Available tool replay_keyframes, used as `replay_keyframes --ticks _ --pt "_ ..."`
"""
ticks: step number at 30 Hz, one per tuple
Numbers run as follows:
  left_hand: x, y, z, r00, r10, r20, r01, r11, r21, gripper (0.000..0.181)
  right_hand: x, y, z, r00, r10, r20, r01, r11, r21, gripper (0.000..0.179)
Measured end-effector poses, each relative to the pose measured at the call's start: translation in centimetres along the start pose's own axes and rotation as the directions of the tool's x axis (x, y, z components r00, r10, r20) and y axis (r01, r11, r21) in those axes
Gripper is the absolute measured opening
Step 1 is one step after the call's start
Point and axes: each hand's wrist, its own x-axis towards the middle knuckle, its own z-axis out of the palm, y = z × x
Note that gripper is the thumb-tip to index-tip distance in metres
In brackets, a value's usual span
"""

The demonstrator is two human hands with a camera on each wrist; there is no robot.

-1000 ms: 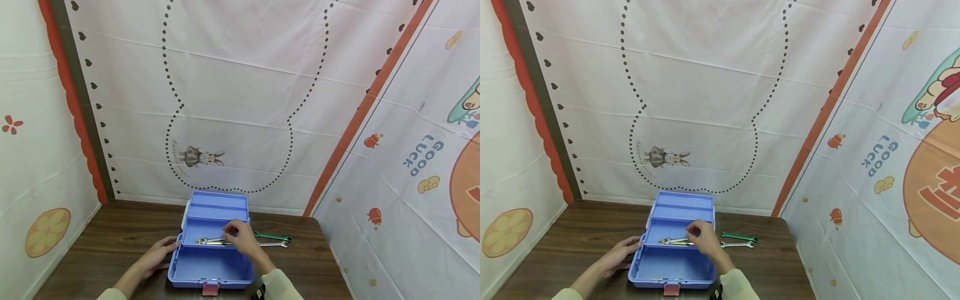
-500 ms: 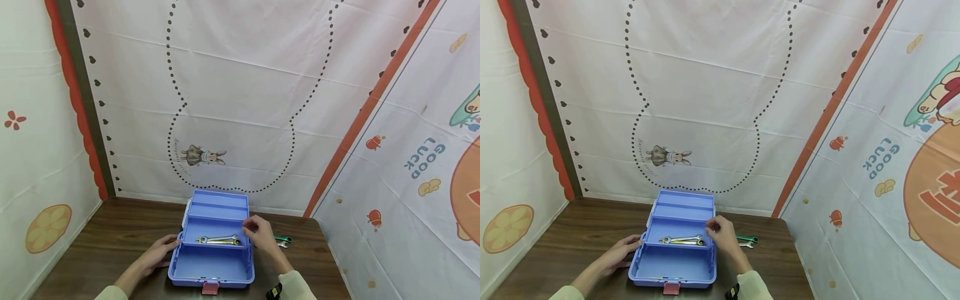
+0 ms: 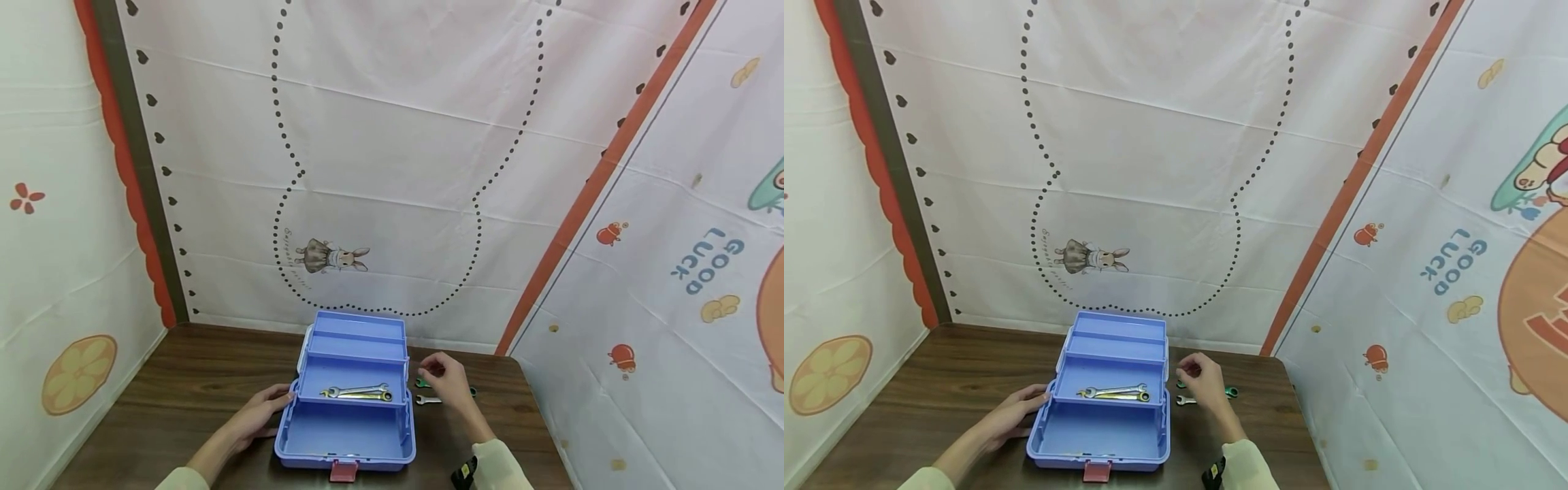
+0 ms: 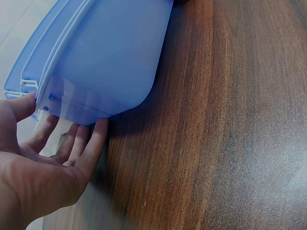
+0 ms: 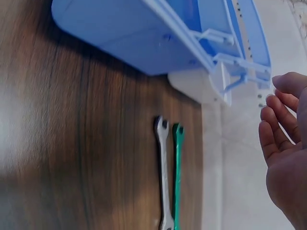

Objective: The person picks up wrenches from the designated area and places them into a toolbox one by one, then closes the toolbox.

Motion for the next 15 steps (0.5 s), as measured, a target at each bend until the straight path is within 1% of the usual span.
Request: replay_keyframes --ticks 6,10,15 --pt "-0.1 0.1 0.1 1.000 -0.005 -0.006 0.005 1.000 0.003 0.067 -0.3 1.3 -0.6 0.998 0.059 -0.009 -0.059 0.998 -0.012 0.009" --pt "-0.3 0.2 0.4 1.000 -0.010 -0.016 0.010 1.000 0.010 0.068 -0.6 2.3 -1.0 0.996 0.091 -0.009 -0.091 0.996 -0.002 0.010" --pt "-0.4 0.0 0.7 1.000 -0.010 -0.026 0.010 1.000 0.005 0.068 -1.0 3.7 -1.3 0.995 0.094 -0.010 -0.094 0.995 -0.011 0.010"
